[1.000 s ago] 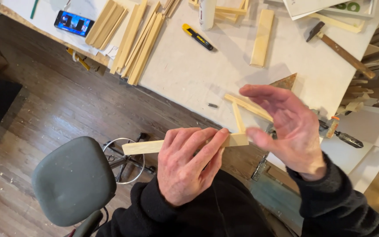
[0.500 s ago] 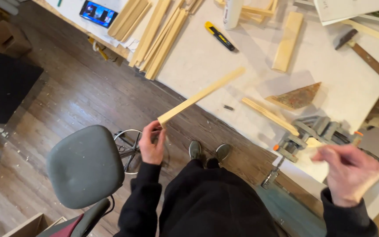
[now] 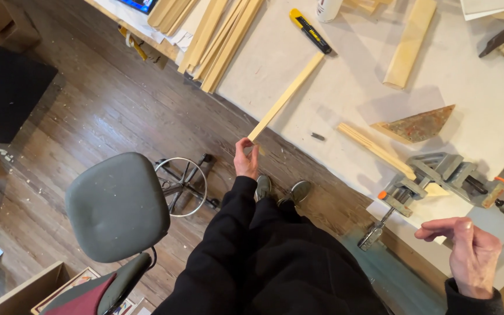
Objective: Assembling wooden picture frames by applying glue to joints and securing them with nails using a hammer and corner clamp.
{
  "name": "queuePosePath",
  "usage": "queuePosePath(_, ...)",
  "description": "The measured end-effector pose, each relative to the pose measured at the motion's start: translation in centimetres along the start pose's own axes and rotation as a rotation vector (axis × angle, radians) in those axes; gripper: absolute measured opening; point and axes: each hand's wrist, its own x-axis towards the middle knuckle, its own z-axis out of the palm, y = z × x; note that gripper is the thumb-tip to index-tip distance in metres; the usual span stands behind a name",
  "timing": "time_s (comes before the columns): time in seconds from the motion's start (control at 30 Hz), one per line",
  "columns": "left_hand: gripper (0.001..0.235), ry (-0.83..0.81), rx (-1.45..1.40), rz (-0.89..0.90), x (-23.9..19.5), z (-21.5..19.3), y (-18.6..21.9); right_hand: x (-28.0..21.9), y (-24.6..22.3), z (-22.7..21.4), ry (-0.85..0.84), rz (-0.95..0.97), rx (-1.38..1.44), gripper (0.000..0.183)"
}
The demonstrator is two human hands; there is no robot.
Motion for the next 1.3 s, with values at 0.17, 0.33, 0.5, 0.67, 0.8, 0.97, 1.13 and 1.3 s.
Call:
queuePosePath(0.17, 0.035, 0.008, 0.023, -0.013, 0.6, 1.7, -0.7, 0.9, 0.8, 0.2, -0.041, 0.023, 0.057, 0.055)
queuePosePath(0.33, 0.036, -0.027, 0.059, -0.036, 1.4, 2.0, 0.5, 5.6, -2.2, 4.2, -0.08, 0.135, -0.046, 0.036)
queuePosePath(0.5, 0.036, -0.144, 0.121, -0.047, 1.6, 1.6, 0.3, 16.6, -4.0, 11.5, -0.237, -0.087, -0.439, 0.045)
queuePosePath(0.67, 0.05, -0.228, 0.143, -0.056, 2.7, 0.5, 4.5, 28.7, -6.3, 20.6, -0.081, -0.472, -0.569, 0.041)
queuePosePath(0.8, 0.062, -0.281, 0.269, 0.07, 4.9, -1.5, 9.5, 37.8, -5.6, 26.3, -0.018, -0.62, -0.697, 0.036)
queuePosePath(0.97, 0.056, -0.423, 0.467, 0.272, 9.8, 1.9, 11.9, 41.6, -4.5, 29.8, -0.057, -0.606, -0.825, 0.036)
queuePosePath(1.13, 0.05, -0.586, 0.564, 0.332, 12.1, 3.8, 12.8, 41.3, -4.0, 29.4, -0.019, -0.612, -0.863, 0.037)
queuePosePath(1.3, 0.058, -0.587, 0.483, 0.347, 13.5, 2.4, 12.4, 36.7, -6.2, 24.8, 0.065, -0.567, -0.808, 0.034)
